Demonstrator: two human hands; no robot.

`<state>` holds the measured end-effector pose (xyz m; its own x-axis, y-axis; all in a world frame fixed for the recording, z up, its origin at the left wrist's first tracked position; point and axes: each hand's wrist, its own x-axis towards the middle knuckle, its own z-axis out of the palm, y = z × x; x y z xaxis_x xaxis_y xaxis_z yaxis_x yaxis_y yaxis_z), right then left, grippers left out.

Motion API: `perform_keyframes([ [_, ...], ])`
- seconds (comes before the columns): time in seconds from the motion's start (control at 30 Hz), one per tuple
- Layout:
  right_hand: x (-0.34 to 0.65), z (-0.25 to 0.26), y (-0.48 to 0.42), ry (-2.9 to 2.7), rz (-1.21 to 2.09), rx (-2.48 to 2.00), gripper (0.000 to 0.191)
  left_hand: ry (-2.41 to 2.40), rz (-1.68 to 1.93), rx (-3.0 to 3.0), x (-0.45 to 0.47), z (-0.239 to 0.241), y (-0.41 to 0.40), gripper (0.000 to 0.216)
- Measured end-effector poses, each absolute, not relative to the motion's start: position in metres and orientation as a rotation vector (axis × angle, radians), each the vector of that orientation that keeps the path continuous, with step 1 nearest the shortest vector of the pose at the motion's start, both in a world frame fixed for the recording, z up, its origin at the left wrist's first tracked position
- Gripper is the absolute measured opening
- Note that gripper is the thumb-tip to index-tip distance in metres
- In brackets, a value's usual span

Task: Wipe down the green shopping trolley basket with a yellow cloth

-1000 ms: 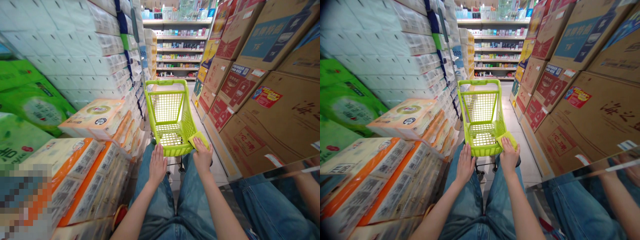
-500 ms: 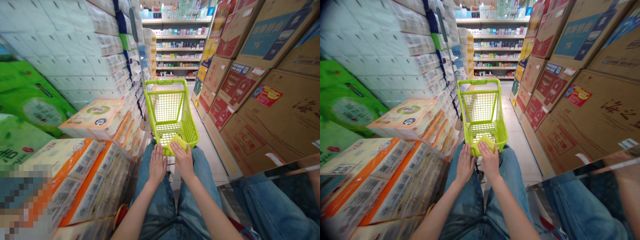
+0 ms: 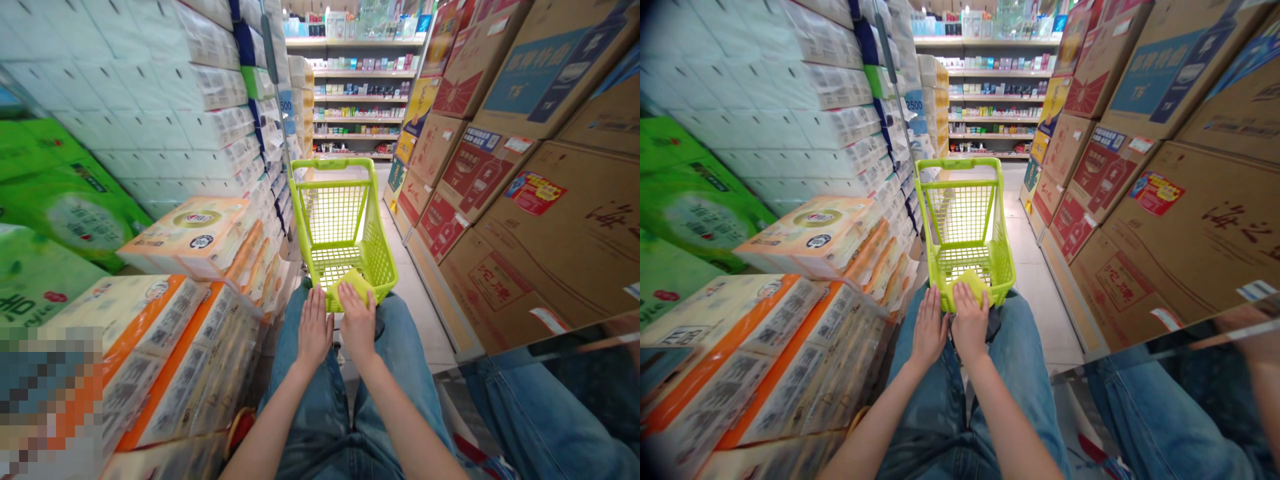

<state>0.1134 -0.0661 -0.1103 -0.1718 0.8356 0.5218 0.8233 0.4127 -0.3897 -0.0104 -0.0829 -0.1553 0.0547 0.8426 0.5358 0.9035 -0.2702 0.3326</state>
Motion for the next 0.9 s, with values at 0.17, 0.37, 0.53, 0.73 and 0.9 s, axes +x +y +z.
perform_keyframes([
  [0.17, 0.095, -0.106, -0.074, -2.065, 0.088, -1.279, 0.061, -1.833, -0.992, -2.238, -0.014, -0.155, -0.084, 0.067],
  [0.37, 0.179, -0.108, -0.059, -2.049, -0.004, -1.334, 0.067, -1.832, -0.991, -2.217, -0.009, -0.152, -0.085, 0.067],
  [0.53, 0.222, -0.119, -0.041, -1.836, -0.114, -1.493, 0.066, -1.82, -1.005, -2.2, -0.007, -0.152, -0.084, 0.067],
  [0.73, 0.141, -0.111, -0.06, -1.941, 0.003, -1.442, 0.069, -1.823, -1.026, -2.215, -0.009, -0.154, -0.083, 0.068],
  [0.9, 0.09, -0.106, -0.075, -2.039, 0.089, -1.309, 0.063, -1.836, -1.015, -2.246, -0.014, -0.153, -0.084, 0.067],
])
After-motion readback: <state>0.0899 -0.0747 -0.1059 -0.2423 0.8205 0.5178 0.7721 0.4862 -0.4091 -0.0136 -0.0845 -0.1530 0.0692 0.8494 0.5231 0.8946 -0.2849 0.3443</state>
